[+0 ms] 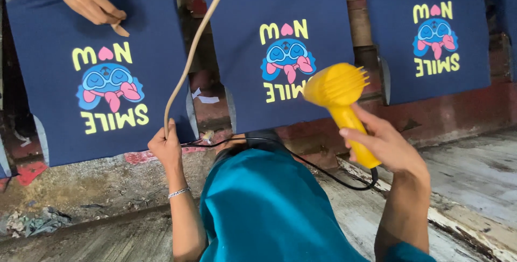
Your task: Using a handheld heat gun to dry the ink on screen-printed shirts mounted on boards.
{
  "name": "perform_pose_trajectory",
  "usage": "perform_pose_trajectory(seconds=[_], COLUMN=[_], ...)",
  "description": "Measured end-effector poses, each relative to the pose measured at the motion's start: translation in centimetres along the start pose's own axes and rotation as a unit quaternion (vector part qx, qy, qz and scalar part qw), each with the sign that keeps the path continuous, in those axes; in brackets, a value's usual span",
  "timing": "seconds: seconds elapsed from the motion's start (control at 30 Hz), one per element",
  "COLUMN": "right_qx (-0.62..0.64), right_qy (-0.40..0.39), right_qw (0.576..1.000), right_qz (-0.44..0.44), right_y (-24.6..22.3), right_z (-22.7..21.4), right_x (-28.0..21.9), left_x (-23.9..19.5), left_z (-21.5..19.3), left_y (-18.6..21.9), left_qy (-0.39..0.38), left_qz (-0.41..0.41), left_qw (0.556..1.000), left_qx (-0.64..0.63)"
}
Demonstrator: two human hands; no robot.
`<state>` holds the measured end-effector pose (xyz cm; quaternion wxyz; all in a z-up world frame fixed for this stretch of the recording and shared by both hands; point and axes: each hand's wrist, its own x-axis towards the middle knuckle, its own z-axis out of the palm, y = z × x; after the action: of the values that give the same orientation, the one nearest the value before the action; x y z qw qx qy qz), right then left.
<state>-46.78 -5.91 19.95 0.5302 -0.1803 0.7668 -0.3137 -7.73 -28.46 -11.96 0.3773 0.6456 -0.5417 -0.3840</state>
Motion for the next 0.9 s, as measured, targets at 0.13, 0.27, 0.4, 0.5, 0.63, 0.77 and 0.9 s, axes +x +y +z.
perform_pose_trajectory(seconds=[0.13,0.27,0.4,0.5,0.63,0.77,0.9], right_qx=[-0.007,0.002,-0.037,-0.046,-0.077,-0.038,-0.086], right_qy=[-0.083,-0.106,-0.063,-0.054,-0.127,-0.110,-0.096], right_qw=[0.997,0.993,0.997,0.997,0.989,0.992,0.992], right_qz=[-0.010,-0.054,-0.020,0.033,-0.016,-0.056,0.003], right_y=[-1.5,-3.5,-3.9,-3.6,-3.7,-4.4,-5.4], right_z=[2.4,3.7,1.9,1.4,3.1,4.4,3.3], right_x=[0.6,1.8,1.0,0.1,1.2,2.1,0.2], left_x=[0.2,0.3,-0.2,-0.4,-0.1,0.2,0.0], left_z=[-0.1,0.0,0.0,-0.2,-0.1,-0.3,-0.3], left_y=[-0.3,-1.0,0.6,1.2,1.4,-0.2,1.1], left_qy=[-0.011,-0.017,-0.005,-0.006,-0.014,-0.021,-0.004], left_qz=[0.015,0.038,0.030,0.040,0.053,0.053,0.042], left_qw=[1.000,0.999,1.000,0.999,0.998,0.998,0.999], left_qx=[-0.006,-0.010,0.000,0.005,0.006,0.004,-0.005])
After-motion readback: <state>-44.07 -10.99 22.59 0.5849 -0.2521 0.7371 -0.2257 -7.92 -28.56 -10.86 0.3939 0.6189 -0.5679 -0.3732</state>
